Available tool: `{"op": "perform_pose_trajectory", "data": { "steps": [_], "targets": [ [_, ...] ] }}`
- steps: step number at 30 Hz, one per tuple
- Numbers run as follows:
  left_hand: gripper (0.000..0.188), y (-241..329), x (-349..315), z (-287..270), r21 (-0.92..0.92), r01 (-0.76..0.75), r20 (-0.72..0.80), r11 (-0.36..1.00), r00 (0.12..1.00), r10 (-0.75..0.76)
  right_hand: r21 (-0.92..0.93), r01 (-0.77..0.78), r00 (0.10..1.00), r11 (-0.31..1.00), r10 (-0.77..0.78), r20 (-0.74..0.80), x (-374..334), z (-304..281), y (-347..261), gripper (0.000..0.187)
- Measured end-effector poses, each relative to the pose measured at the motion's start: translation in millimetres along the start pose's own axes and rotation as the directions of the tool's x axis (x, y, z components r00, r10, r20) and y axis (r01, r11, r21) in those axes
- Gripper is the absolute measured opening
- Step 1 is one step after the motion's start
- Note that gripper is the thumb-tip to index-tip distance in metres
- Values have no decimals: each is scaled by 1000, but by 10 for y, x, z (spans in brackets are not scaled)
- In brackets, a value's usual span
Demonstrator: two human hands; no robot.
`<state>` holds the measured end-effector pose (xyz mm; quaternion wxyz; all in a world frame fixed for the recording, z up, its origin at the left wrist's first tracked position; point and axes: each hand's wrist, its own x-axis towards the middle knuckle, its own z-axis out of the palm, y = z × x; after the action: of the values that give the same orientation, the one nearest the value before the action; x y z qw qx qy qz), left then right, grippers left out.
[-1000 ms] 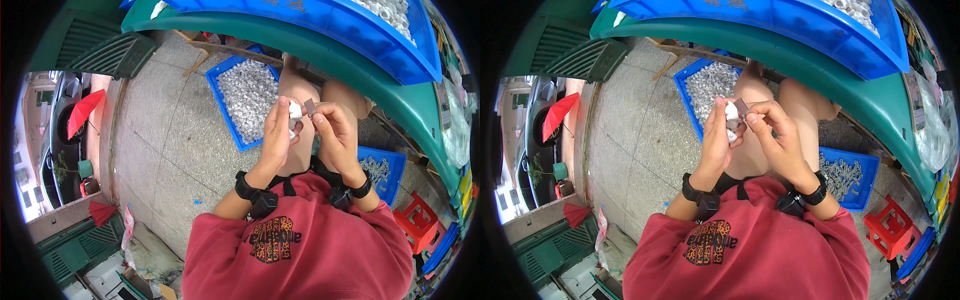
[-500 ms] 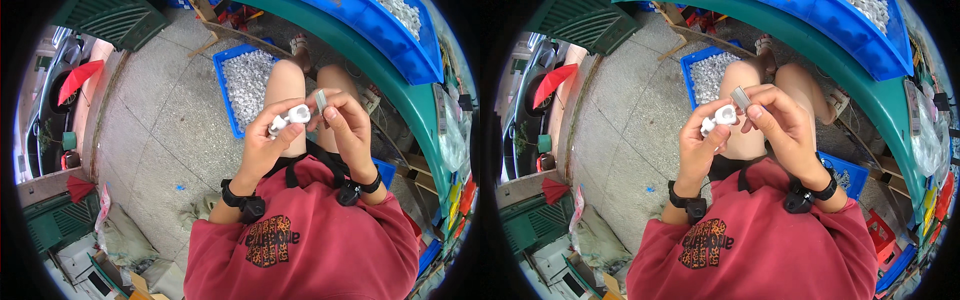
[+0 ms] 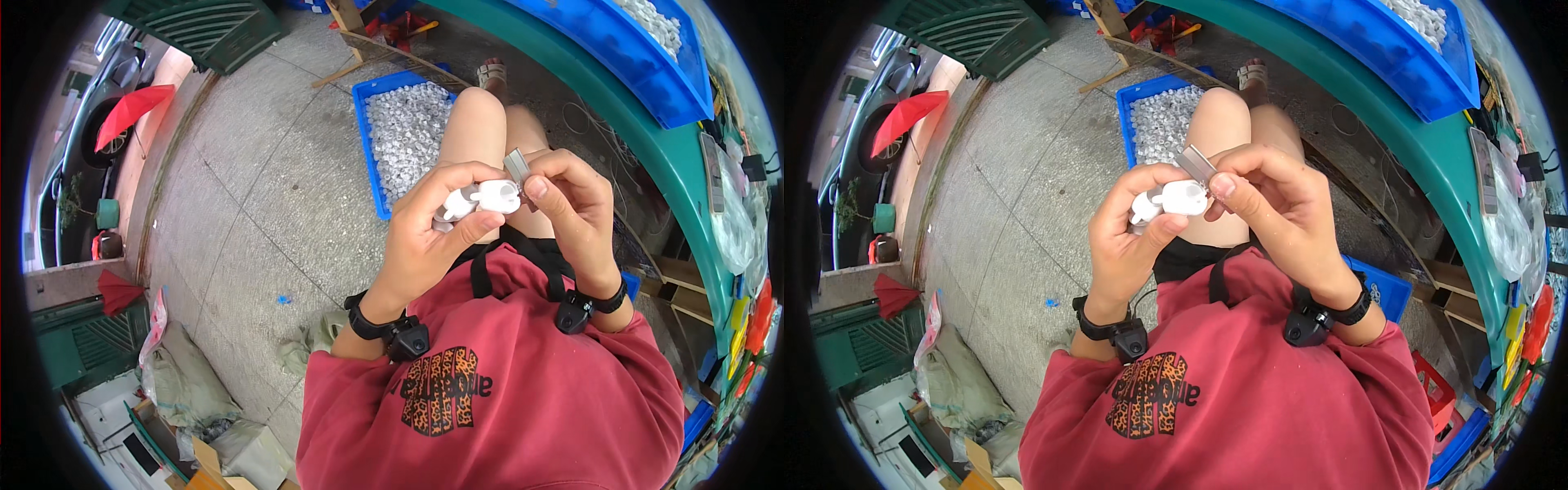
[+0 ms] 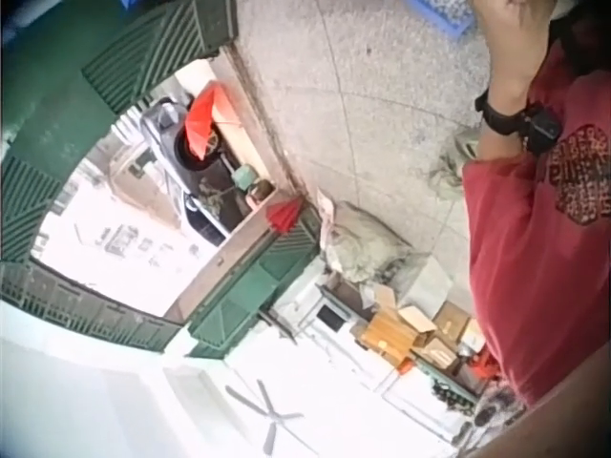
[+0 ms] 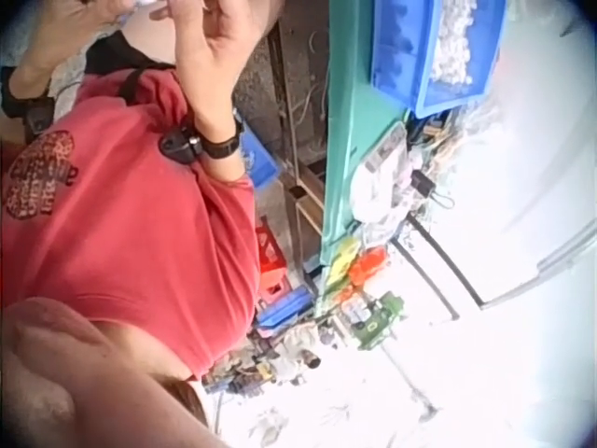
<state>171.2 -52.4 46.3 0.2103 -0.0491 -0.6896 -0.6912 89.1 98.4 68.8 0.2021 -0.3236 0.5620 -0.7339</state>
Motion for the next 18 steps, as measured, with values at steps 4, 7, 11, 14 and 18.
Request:
{"op": "perform_pose_trajectory", "data": {
  "steps": [4, 7, 11, 14, 18],
  "targets": [
    [28, 44, 28, 47, 29, 11, -22, 1000, 1000, -10, 1, -4, 1000, 1000, 4, 19, 26, -53, -25, 10],
    [28, 72, 78, 83, 67, 4, -16, 998, 1000, -3, -16, -3, 1000, 1000, 4, 12, 50, -104, -39, 9],
    [27, 78, 140, 143, 52, 57, -23, 997, 998, -56, 31, 27, 1000, 999, -27, -14, 90, -167, -13, 8],
    [27, 59, 206, 194, 70, 44, -18, 997, 999, -43, 61, 38, 999, 997, -36, -34, 113, -232, 4, 8],
    [27, 83, 252, 280, 117, 70, -12, 991, 998, -69, 20, 109, 993, 994, -108, -36, 115, -338, 50, 8]
  ]
}}
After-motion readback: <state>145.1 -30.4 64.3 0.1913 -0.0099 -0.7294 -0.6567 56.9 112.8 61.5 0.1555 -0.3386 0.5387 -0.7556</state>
